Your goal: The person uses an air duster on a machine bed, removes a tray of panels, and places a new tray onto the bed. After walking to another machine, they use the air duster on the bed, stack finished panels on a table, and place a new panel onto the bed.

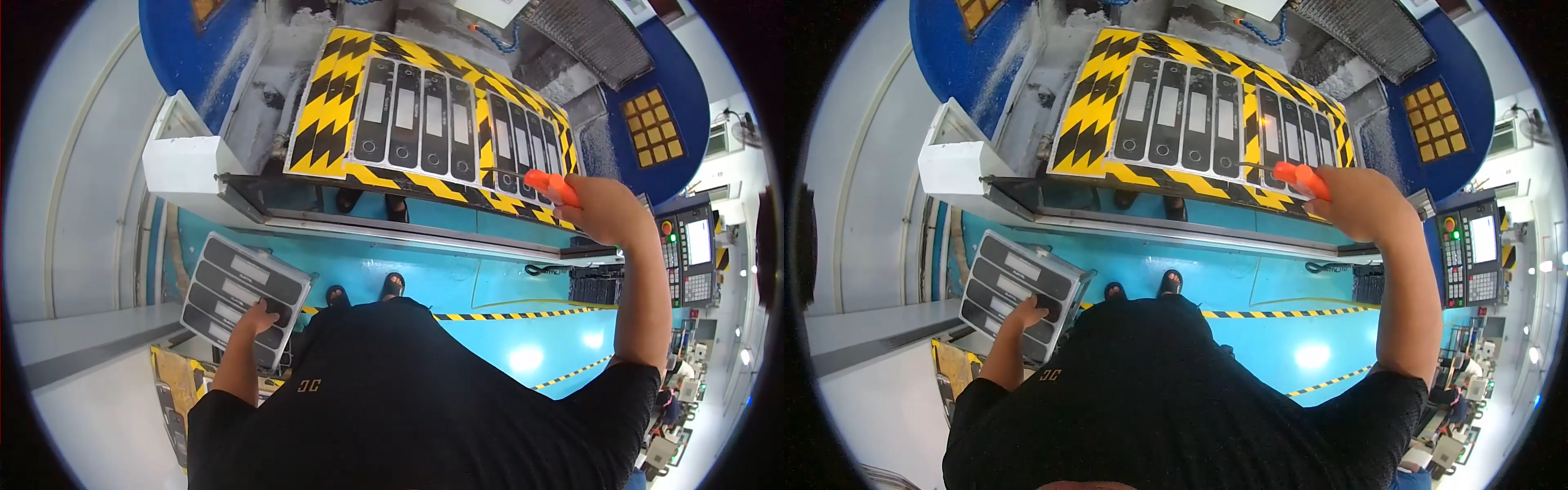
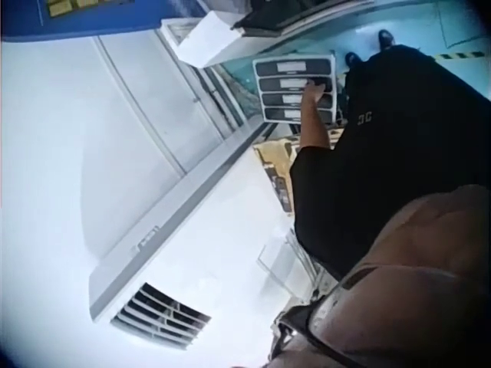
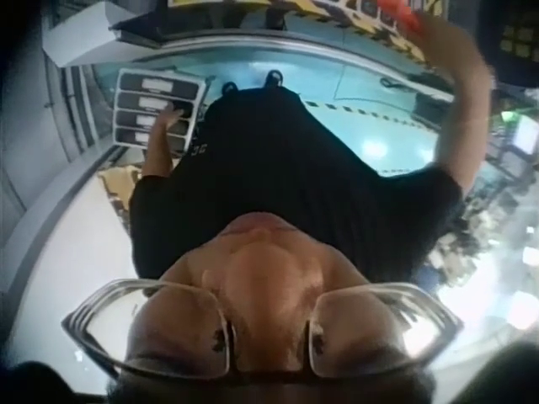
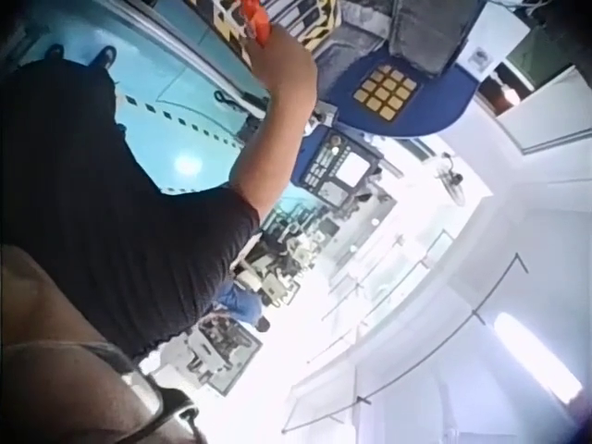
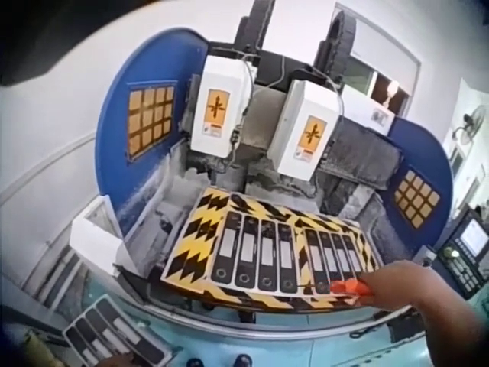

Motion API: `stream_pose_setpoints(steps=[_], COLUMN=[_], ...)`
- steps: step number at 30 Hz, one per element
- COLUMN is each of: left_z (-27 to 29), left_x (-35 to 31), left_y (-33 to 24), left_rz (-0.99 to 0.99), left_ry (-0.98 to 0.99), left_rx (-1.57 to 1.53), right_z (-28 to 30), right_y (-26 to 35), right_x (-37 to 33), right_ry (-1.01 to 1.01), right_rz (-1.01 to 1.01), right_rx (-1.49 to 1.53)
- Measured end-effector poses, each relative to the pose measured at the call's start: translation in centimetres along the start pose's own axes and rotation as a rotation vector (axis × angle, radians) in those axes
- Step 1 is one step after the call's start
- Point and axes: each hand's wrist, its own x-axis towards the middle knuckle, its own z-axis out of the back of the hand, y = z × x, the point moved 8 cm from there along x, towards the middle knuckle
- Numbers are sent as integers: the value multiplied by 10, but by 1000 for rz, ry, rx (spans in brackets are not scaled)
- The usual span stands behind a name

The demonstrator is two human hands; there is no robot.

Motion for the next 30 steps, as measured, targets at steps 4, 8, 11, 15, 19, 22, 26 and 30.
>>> stream_pose_setpoints(steps=[4,8,11,15,19,22,26,30], left_z=[3,10,19,17,18,25,23,26], left_x=[5,0,-3,-7,-9,-17,-17,-9], left_y=[3,-5,-15,-8,-10,-18,-13,-16], left_rz=[18,-16,-25,-3,-12,6,-3,43], left_ry=[58,118,96,50,113,104,79,130], left_rx=[-13,25,28,-14,-20,-35,-31,-55], right_z=[-22,-35,-52,-71,-90,-103,-111,-103], right_y=[-35,-40,-19,77,58,-1,47,36], right_x=[-4,-1,4,21,59,81,104,141], right_ry=[1,19,-48,-148,-154,-175,-195,-235], right_rz=[-73,-104,-99,79,-6,-240,-74,-108], right_rx=[55,173,211,275,344,456,466,477])
